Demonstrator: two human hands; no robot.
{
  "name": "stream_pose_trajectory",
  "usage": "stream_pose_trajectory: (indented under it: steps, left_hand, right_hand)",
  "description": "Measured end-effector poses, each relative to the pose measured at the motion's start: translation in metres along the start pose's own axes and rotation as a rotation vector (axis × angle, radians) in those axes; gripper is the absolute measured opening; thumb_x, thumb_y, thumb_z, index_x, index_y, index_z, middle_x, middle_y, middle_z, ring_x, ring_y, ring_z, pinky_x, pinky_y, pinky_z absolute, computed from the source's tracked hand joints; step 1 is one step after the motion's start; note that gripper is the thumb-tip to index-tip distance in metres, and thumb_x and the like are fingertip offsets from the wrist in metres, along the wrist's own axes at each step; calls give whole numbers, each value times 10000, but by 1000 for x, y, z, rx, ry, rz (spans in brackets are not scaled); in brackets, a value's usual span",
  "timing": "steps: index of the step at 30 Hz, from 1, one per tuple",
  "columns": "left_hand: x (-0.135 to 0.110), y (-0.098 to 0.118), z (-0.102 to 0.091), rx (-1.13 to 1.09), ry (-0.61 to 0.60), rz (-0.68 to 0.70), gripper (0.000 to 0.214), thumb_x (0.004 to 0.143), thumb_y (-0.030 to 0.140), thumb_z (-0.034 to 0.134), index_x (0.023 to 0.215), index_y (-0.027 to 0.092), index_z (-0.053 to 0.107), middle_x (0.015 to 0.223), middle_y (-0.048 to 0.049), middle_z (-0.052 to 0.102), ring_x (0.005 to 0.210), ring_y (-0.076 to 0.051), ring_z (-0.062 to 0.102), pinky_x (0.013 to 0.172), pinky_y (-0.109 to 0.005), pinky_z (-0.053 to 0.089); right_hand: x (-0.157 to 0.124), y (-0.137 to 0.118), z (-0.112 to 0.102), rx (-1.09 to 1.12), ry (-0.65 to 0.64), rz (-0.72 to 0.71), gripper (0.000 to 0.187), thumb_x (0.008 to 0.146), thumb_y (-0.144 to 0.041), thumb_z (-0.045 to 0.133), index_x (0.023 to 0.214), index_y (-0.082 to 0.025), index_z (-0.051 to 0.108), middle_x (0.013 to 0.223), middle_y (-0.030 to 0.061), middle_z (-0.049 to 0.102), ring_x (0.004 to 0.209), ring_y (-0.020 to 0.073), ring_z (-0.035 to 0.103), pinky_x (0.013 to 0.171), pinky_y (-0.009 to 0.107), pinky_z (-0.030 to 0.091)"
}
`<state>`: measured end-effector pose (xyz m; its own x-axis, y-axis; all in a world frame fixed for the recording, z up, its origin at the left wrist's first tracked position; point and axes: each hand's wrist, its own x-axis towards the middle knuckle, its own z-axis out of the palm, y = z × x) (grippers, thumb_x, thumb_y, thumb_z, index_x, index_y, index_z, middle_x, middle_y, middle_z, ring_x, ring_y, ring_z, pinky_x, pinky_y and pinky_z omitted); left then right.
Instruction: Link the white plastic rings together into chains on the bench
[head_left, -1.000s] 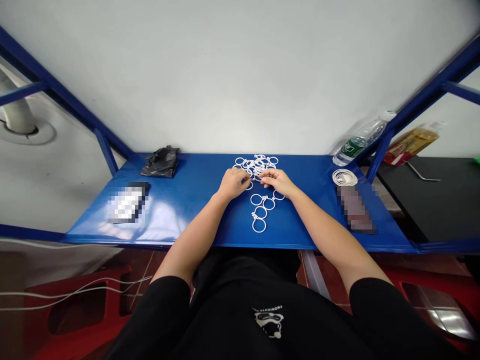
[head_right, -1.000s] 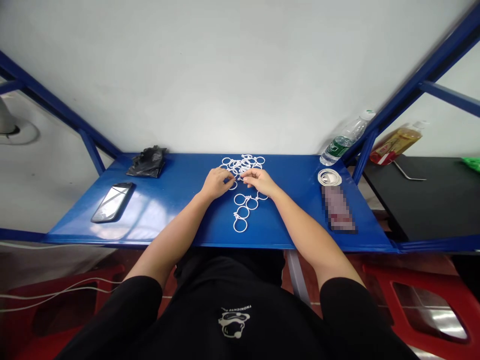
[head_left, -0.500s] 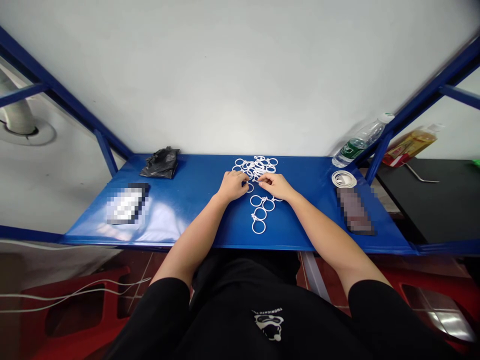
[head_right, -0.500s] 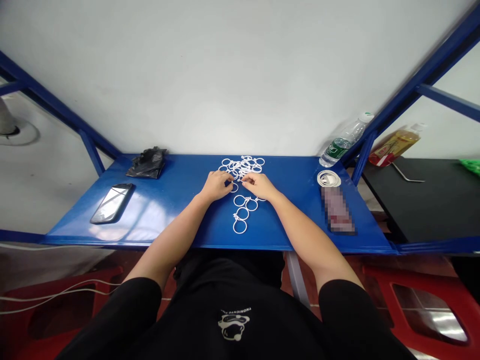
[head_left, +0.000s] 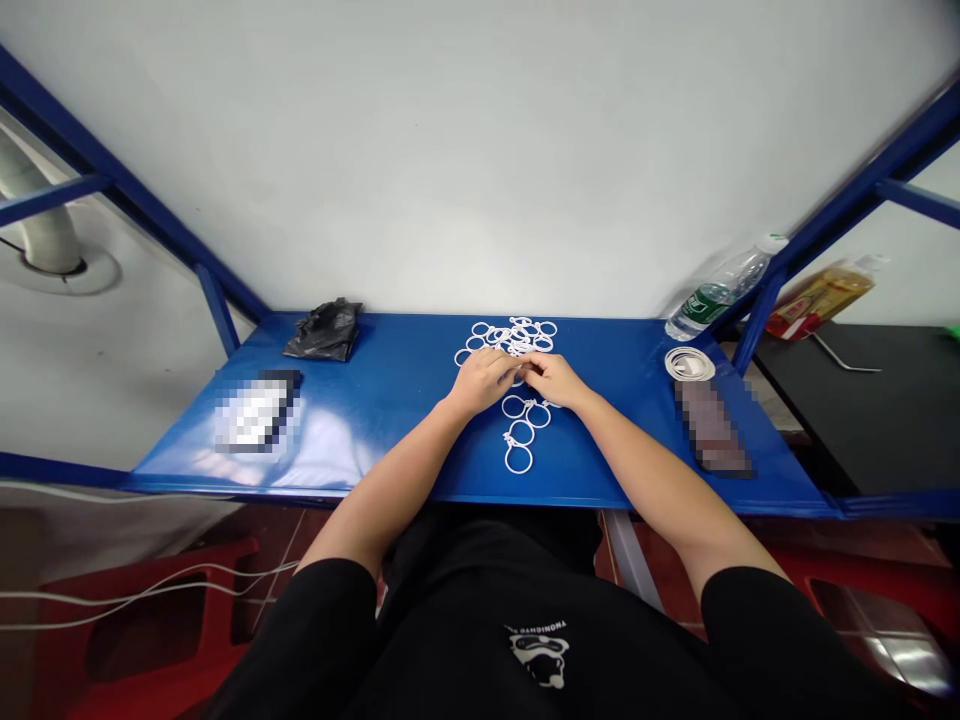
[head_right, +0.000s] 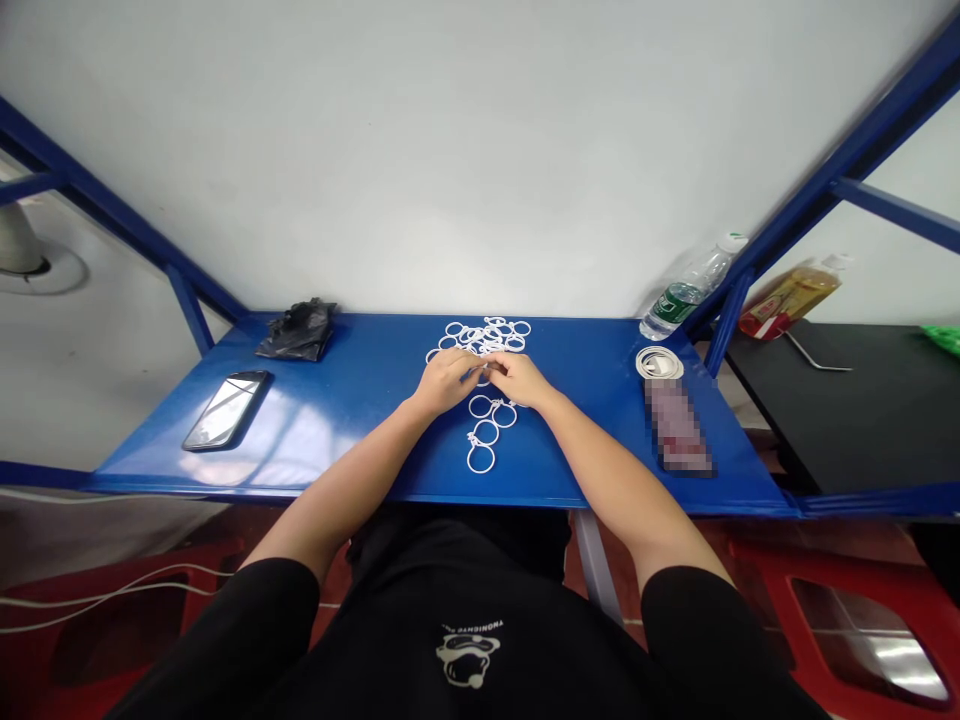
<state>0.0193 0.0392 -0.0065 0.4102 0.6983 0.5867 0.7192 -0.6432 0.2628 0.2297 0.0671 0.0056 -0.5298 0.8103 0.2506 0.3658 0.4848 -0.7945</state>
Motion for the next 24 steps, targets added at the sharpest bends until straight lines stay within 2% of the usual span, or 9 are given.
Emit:
stream_pose_trajectory:
  steps: [6, 14, 20, 24]
  left_hand:
    - [-1, -3, 0, -22, 13, -23, 186, 1029, 280, 582, 1036, 221, 758, 1022, -94, 790, 959, -227, 731, 887, -404, 556]
    - [-4, -5, 1, -39, -2, -85, 138, 990, 316, 645, 962, 221, 741, 968, -65, 801, 919, -221, 747, 864, -392, 526]
    - [-2, 0, 0, -11, -53, -40, 177, 998, 339, 636, 934, 226, 757, 819, -39, 776, 825, -217, 737, 820, -395, 481]
    - [-1, 1, -1, -3, -86, -46, 270, 1025, 426, 619, 914, 232, 771, 818, -50, 775, 817, -213, 722, 817, -399, 475]
  right_hand:
    - [-1, -1, 0, 15, 5, 32, 257, 881, -294, 642, 1050, -197, 810, 794, 5, 756, 679, 147, 626, 687, 276, 469]
    - [-2, -6, -1, 18, 14, 49, 210, 868, -360, 671, 941, -200, 785, 728, -4, 720, 623, 138, 577, 624, 264, 431]
    - [-2, -6, -3, -112, 14, 5, 120, 815, -259, 656, 820, -205, 763, 700, -10, 714, 617, 139, 578, 630, 267, 414]
    - [-3, -6, -4, -186, 26, -12, 117, 767, -205, 662, 804, -205, 773, 692, -10, 722, 611, 143, 587, 638, 271, 417]
